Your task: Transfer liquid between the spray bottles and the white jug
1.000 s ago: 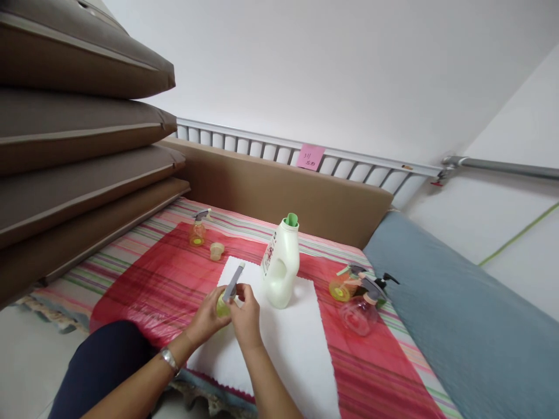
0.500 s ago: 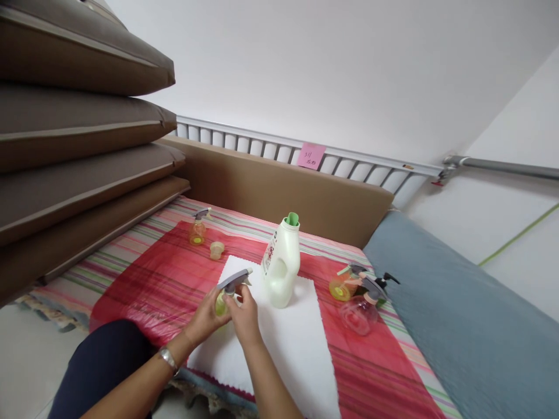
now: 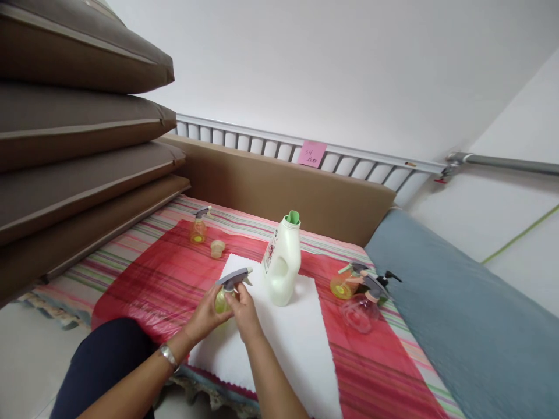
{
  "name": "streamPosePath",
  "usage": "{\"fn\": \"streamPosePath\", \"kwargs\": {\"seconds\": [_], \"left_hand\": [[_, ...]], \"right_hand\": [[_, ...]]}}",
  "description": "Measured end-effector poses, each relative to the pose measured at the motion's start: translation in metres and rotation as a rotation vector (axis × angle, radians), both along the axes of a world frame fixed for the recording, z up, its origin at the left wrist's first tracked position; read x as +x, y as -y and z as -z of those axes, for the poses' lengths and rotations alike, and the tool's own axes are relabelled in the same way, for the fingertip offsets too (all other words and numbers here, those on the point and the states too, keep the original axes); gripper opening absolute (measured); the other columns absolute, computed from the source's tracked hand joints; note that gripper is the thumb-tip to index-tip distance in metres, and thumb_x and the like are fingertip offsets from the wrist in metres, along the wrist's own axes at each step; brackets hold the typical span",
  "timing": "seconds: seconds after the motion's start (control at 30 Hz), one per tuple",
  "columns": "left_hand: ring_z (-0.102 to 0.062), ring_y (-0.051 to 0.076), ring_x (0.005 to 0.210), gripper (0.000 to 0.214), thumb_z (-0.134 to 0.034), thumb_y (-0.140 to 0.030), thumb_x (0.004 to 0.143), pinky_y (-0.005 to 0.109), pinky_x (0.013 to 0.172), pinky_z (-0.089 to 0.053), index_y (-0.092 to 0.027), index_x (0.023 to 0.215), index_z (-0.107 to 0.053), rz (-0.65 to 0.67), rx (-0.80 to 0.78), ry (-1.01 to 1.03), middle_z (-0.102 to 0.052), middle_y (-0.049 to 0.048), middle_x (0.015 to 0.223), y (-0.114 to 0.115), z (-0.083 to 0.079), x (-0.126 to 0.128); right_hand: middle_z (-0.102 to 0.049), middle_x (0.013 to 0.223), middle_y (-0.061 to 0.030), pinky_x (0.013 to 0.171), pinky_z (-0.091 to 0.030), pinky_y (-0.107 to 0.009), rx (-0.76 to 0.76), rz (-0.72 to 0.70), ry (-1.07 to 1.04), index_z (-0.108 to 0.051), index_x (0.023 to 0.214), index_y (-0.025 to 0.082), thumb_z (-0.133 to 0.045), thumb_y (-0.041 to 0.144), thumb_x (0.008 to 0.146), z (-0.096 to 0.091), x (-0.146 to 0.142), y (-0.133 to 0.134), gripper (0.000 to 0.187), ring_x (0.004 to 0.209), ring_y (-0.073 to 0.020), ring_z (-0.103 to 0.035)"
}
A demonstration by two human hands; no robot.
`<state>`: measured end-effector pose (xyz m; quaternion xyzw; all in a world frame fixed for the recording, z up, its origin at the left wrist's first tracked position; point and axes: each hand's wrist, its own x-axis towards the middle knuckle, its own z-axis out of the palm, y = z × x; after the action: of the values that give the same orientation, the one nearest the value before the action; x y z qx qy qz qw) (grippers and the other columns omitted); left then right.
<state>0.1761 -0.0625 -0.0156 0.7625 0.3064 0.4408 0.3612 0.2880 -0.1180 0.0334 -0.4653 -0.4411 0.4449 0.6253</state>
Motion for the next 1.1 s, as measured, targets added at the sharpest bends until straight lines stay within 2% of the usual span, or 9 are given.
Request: {"fn": "streamPosePath", "kwargs": {"seconds": [0.23, 0.43, 0.57, 0.67, 0.77, 0.87, 0.97, 1.03, 1.1], "left_hand": [[-0.057, 0.027, 0.104, 0.057, -0.074, -0.023, 0.061, 0.046, 0.091, -0.045, -0.018, 0.113, -0.051, -0.034, -0.018, -0.001, -0.061, 0.0105, 0.109, -0.001, 0.004, 0.002], [-0.058, 0.027, 0.105, 0.055, -0.071, -0.022, 0.063, 0.047, 0.093, -0.044, -0.018, 0.114, -0.051, -0.038, -0.035, -0.001, -0.061, 0.0104, 0.111, 0.0, 0.001, 0.002], [-0.057, 0.027, 0.106, 0.054, -0.07, -0.022, 0.064, 0.045, 0.094, -0.043, -0.019, 0.115, -0.051, -0.027, -0.045, -0.004, -0.061, 0.0099, 0.112, -0.001, 0.0, 0.0], [-0.057, 0.027, 0.107, 0.059, -0.074, -0.023, 0.061, 0.045, 0.095, -0.043, -0.019, 0.115, -0.051, -0.02, -0.056, -0.001, -0.061, 0.0091, 0.112, -0.002, 0.0, -0.001], [-0.056, 0.028, 0.108, 0.062, -0.077, -0.024, 0.058, 0.046, 0.096, -0.041, -0.019, 0.115, -0.052, -0.021, -0.064, 0.003, -0.062, 0.0094, 0.112, -0.003, 0.0, 0.0], [-0.055, 0.028, 0.11, 0.063, -0.077, -0.024, 0.058, 0.047, 0.097, -0.04, -0.019, 0.115, -0.051, -0.015, -0.072, 0.004, -0.061, 0.0097, 0.113, -0.003, 0.0, 0.0], [-0.055, 0.027, 0.11, 0.062, -0.076, -0.025, 0.06, 0.046, 0.097, -0.041, -0.02, 0.116, -0.051, -0.009, -0.077, 0.003, -0.061, 0.0092, 0.114, -0.002, -0.001, 0.0], [-0.056, 0.027, 0.109, 0.061, -0.076, -0.025, 0.06, 0.045, 0.096, -0.042, -0.02, 0.115, -0.051, -0.004, -0.077, 0.001, -0.061, 0.0087, 0.113, -0.002, -0.002, -0.001], [-0.056, 0.026, 0.108, 0.059, -0.074, -0.024, 0.061, 0.044, 0.095, -0.042, -0.02, 0.115, -0.051, -0.003, -0.077, 0.001, -0.061, 0.0086, 0.113, -0.001, -0.002, -0.002]], "right_hand": [[-0.068, 0.101, -0.0048, 0.089, -0.045, -0.038, -0.035, 0.156, -0.087, -0.06, 0.097, 0.019, -0.069, 0.031, 0.066, 0.017, -0.005, -0.006, 0.035, 0.099, -0.0249, -0.06], [-0.067, 0.105, -0.0058, 0.088, -0.046, -0.037, -0.046, 0.227, -0.079, -0.059, 0.1, 0.019, -0.071, 0.029, 0.064, 0.025, -0.011, -0.01, 0.039, 0.099, -0.0245, -0.061], [-0.064, 0.115, -0.0074, 0.092, -0.045, -0.04, -0.058, 0.234, -0.043, -0.059, 0.107, 0.02, -0.073, 0.031, 0.063, 0.032, -0.006, 0.005, 0.048, 0.107, -0.0269, -0.058], [-0.062, 0.118, -0.0112, 0.093, -0.044, -0.044, -0.078, 0.32, -0.006, -0.058, 0.111, 0.019, -0.071, 0.036, 0.068, 0.035, 0.01, 0.025, 0.048, 0.112, -0.029, -0.055], [-0.059, 0.122, -0.0126, 0.096, -0.041, -0.046, -0.038, 0.437, 0.048, -0.054, 0.115, 0.02, -0.067, 0.039, 0.073, 0.018, 0.03, 0.042, 0.048, 0.112, -0.028, -0.054], [-0.057, 0.124, -0.0083, 0.102, -0.035, -0.042, 0.085, 0.52, 0.204, -0.056, 0.114, 0.022, -0.069, 0.034, 0.072, -0.026, 0.039, 0.053, 0.045, 0.115, -0.0245, -0.05], [-0.065, 0.103, -0.0063, 0.091, -0.045, -0.038, 0.222, 0.508, 0.541, -0.064, 0.102, 0.022, -0.062, 0.03, 0.08, -0.066, 0.03, 0.058, 0.024, 0.097, -0.0218, -0.059], [-0.067, 0.094, -0.0056, 0.083, -0.049, -0.034, 0.194, 0.373, 0.63, -0.066, 0.098, 0.021, -0.056, 0.028, 0.084, -0.071, 0.017, 0.059, 0.019, 0.088, -0.0203, -0.061], [-0.067, 0.1, -0.0073, 0.084, -0.049, -0.035, 0.098, 0.276, 0.622, -0.065, 0.103, 0.021, -0.055, 0.029, 0.084, -0.055, 0.003, 0.057, 0.024, 0.093, -0.0219, -0.061]]}}
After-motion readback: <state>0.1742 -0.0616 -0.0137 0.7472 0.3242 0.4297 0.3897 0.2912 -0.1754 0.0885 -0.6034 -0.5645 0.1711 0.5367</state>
